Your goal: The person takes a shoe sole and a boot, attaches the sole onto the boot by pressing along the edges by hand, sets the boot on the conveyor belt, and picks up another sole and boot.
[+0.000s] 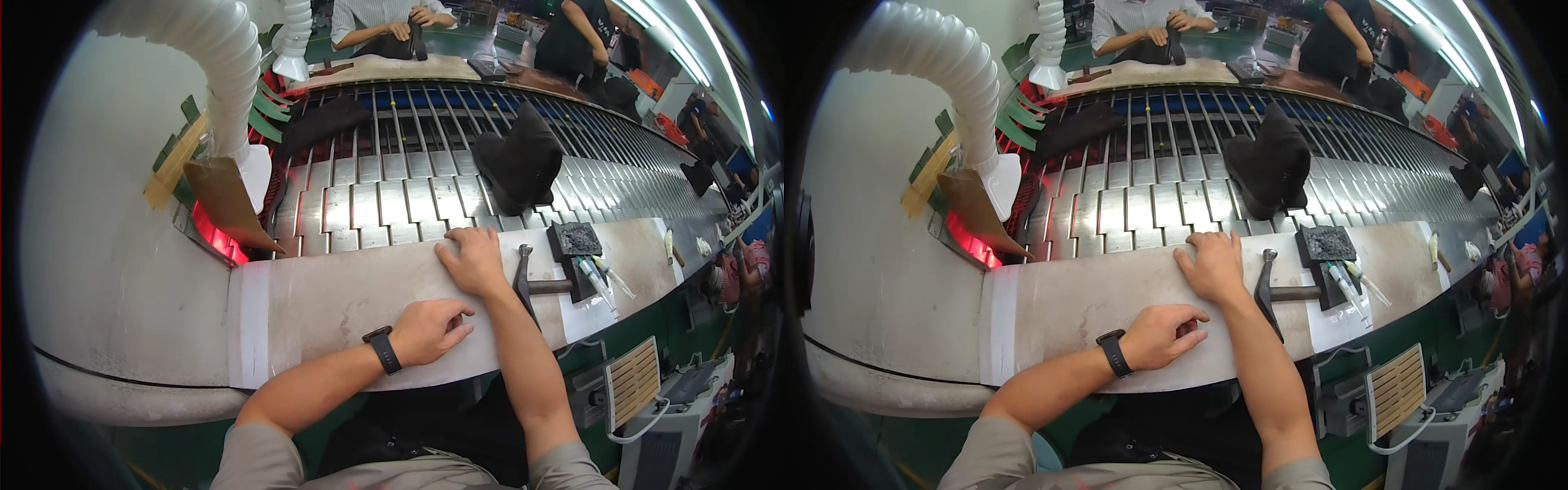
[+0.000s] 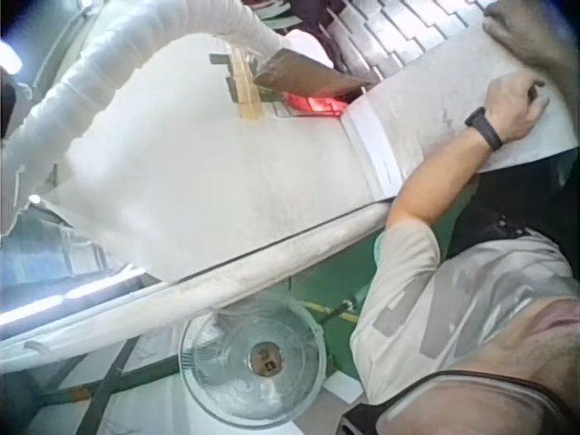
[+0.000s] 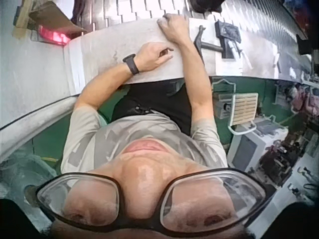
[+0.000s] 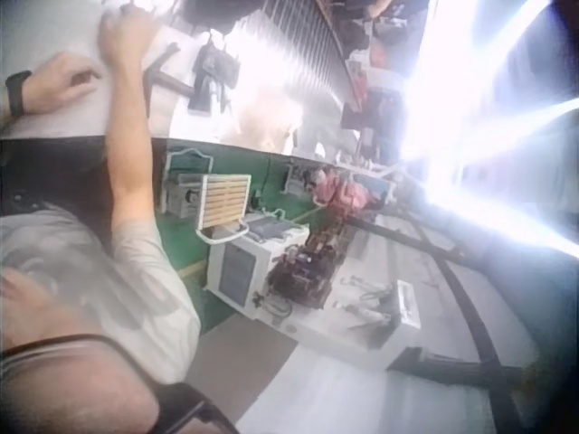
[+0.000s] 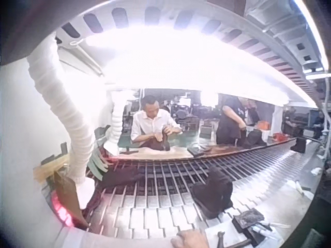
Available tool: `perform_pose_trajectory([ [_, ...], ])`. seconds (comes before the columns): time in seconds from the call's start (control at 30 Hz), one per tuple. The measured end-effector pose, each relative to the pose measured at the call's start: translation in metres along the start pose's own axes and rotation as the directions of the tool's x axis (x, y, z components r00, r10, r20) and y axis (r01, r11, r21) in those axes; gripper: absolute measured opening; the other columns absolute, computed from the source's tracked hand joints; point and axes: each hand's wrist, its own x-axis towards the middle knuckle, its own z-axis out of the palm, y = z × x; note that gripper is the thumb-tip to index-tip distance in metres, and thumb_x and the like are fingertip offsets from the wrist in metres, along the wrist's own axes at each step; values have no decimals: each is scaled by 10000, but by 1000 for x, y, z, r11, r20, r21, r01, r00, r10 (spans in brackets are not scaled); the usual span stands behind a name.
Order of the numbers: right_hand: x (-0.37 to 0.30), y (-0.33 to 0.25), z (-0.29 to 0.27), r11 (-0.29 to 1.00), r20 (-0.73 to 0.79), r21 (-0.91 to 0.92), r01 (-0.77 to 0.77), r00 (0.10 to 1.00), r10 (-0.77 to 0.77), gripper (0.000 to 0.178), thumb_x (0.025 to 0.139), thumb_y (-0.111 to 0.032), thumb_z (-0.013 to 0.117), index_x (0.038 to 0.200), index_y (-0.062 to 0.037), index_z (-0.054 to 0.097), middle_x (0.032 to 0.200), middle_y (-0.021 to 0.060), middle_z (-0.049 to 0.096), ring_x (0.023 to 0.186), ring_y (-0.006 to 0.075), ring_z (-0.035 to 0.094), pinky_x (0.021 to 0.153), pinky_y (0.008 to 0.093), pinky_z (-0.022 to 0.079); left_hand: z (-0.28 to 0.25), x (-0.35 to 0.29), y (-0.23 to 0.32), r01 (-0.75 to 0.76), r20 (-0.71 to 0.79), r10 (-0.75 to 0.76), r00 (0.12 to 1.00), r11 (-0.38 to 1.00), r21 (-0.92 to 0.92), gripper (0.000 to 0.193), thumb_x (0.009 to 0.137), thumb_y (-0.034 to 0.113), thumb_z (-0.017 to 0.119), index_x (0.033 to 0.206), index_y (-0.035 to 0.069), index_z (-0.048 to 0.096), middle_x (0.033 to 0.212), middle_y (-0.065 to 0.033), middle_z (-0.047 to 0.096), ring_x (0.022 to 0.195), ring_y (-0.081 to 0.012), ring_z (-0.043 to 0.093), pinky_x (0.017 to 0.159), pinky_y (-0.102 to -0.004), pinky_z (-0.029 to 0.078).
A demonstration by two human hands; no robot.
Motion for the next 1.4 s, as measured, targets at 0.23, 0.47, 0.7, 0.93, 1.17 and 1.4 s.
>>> perform_pose_trajectory([
  [0.23,2,-3,-2,1000,26,-12,-27,999,27,466,999,-436,684,1199,-27,785,1194,173,773,1253,348,647,1263,588,287,-3,1,-2,0,11,0,1000,1000,-24,242,984,195,775,1171,42,758,882,-102,750,762,-245,728,740,-373,597],
  [0.47,-1,-8,0,1000,13,-10,-14,1000,14,455,988,-430,702,1179,-25,787,1182,176,773,1239,357,654,1251,608,303,-7,-2,1,22,18,-22,1000,999,-24,245,980,194,781,1166,36,758,870,-106,747,757,-245,728,744,-373,597],
  [0.7,2,-8,-1,1000,25,-1,-11,1000,11,465,1004,-441,672,1201,-35,784,1187,184,761,1245,346,641,1267,573,279,-9,-4,-1,14,13,-14,1000,1000,-21,245,979,201,781,1161,39,759,857,-104,745,757,-255,726,737,-382,593],
  [0.93,-1,-10,4,1000,15,-1,-6,1000,6,459,988,-428,707,1201,-28,780,1202,175,769,1248,347,649,1269,579,286,-10,-7,-2,7,6,-7,1000,1000,-21,234,979,202,778,1153,47,760,856,-100,745,751,-260,724,730,-389,590],
  [1.17,2,-17,4,1000,32,-4,-20,999,20,457,989,-430,706,1201,-32,779,1208,186,762,1251,350,646,1257,577,300,-14,-7,-4,23,15,-23,1000,1000,-3,248,972,236,780,1146,59,761,856,-91,748,770,-276,732,730,-408,588],
  [1.4,6,-21,2,999,50,-1,-41,998,41,455,982,-430,709,1190,-32,788,1193,189,770,1251,352,648,1258,571,299,-18,-8,-4,44,22,-44,999,999,-10,253,975,228,788,1157,54,762,864,-99,749,754,-257,726,732,-388,592],
])
